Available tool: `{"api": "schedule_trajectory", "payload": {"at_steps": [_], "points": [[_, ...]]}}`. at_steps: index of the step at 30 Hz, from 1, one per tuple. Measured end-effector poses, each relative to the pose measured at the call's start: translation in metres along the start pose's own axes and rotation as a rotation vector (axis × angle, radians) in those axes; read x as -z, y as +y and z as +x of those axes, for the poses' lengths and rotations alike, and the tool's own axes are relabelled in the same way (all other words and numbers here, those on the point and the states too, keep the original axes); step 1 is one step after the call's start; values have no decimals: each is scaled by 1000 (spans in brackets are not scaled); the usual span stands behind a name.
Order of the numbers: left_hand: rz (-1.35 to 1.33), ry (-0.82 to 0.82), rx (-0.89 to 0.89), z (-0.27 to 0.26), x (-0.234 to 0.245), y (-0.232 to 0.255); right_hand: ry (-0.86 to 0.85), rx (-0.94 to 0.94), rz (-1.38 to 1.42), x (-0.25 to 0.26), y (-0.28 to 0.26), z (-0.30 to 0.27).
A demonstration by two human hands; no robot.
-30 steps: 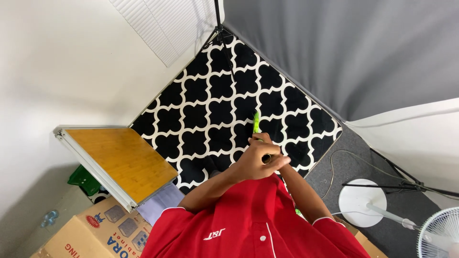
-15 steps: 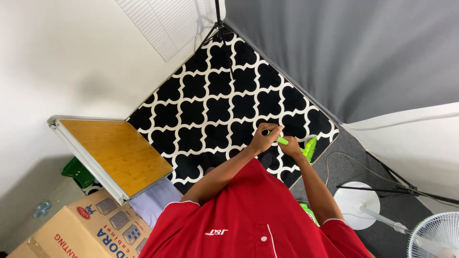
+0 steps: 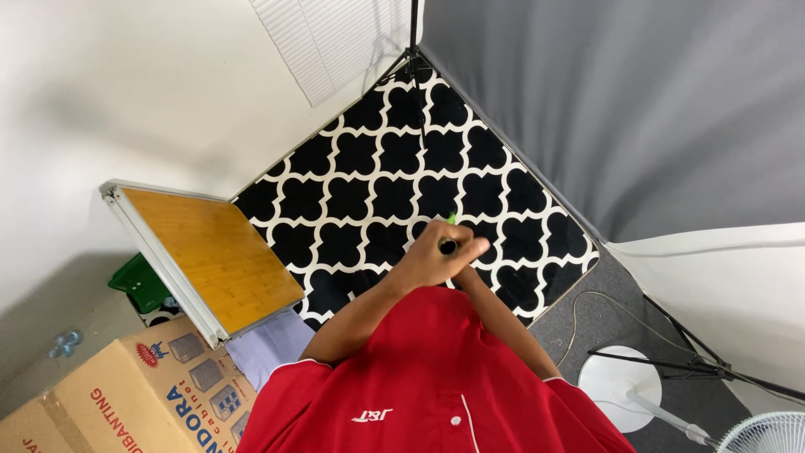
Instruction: Assembling and inspecting a small green plastic broom.
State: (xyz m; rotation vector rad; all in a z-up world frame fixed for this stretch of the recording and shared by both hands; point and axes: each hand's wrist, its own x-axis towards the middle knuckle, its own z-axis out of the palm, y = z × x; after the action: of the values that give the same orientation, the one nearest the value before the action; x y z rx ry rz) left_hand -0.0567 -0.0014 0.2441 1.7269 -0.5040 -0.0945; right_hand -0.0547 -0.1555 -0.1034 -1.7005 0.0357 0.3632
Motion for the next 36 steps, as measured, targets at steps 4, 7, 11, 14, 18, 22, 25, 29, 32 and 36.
{"api": "schedule_trajectory", "payload": {"at_steps": [4,7,11,14,18,22,25,29,32,36], "points": [[-142,-78,110,3,6,49,-198,-62,244,34,-36,-27],[-375,-106,-46,8,6,50,-284,-232,502,57,-81,-41],[-436,-59,-142,13,-22,-7,-102,242,-533,99,-114,-55],[-585,10,-95,21,-57,-76,224,393,-262,118,-79,-65],[-514,4,62,19,-102,-113,693,-74,243,130,0,-46],[-503,21,207,13,-104,-132,668,-113,251,116,64,-25],[-376,-70,92,13,-71,-96,554,-50,291,85,44,-13],[-172,14,-159,26,-27,12,361,0,241,51,106,27],[-142,-5,-142,23,-12,16,188,131,313,52,86,7],[-265,-37,-106,24,-5,-1,214,449,-240,51,-26,8]]}}
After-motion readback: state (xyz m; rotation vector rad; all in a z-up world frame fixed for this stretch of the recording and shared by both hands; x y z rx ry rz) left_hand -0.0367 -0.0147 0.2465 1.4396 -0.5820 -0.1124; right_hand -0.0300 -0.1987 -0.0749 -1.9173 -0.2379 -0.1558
